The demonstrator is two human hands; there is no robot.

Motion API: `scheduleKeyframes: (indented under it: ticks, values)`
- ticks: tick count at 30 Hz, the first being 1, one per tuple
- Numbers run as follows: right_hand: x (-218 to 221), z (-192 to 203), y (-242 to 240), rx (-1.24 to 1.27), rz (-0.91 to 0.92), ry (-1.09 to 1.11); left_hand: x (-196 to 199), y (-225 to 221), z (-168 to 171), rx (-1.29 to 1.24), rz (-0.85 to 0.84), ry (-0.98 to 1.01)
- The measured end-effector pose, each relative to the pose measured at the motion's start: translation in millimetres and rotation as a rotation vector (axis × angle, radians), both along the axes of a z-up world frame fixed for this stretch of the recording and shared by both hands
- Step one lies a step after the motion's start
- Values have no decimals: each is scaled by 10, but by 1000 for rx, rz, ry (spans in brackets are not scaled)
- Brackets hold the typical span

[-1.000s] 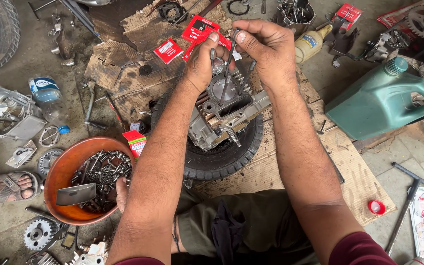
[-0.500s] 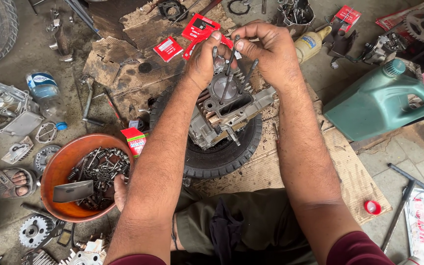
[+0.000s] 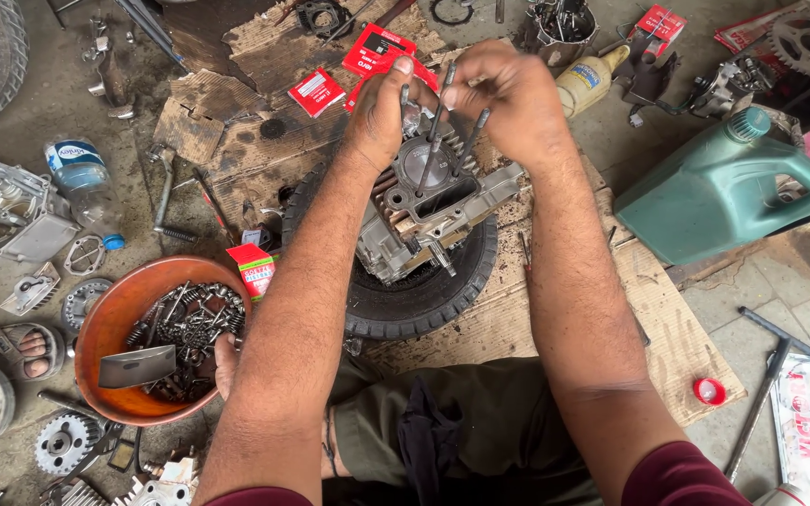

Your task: Repairing and cleaning internal components of a motorcycle engine.

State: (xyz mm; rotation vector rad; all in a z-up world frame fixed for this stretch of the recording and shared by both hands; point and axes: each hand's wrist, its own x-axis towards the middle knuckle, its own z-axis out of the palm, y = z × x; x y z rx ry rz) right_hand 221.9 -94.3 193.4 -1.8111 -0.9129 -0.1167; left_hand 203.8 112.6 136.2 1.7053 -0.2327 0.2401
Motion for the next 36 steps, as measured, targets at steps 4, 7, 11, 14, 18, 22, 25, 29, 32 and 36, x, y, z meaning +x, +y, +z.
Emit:
scheduleKeyframes:
  ticks: [4, 7, 11, 14, 18, 22, 25, 29, 32, 36]
  values:
    - [23, -136, 36, -34, -9, 58, -44, 7, -15, -12, 175, -90]
    - [62, -291, 75, -101, -5, -28, -66, 103, 34, -220, 192, -91]
    - [50, -328, 115, -211, -44, 55, -78, 94, 334, -208, 164, -54]
    - [44, -346, 84, -182, 7, 120, 47, 67, 350, -167, 119, -100]
    - [47, -379, 63, -210, 6, 20, 194, 57, 80, -238, -104, -16]
    - [46, -429, 52, -153, 95, 30, 27, -2, 14, -330, -245, -46]
    - [36, -415, 58, -157, 106, 57, -18, -20, 14, -257, -139, -79]
    - [83, -469, 66, -168, 118, -47, -57, -6, 38, -220, -113, -122]
    - [52, -451, 58, -183, 107, -73, -98, -15, 30, -237, -107, -97]
    - [61, -400, 41, -200, 138, -32, -44, 3, -11, -226, -86, -109]
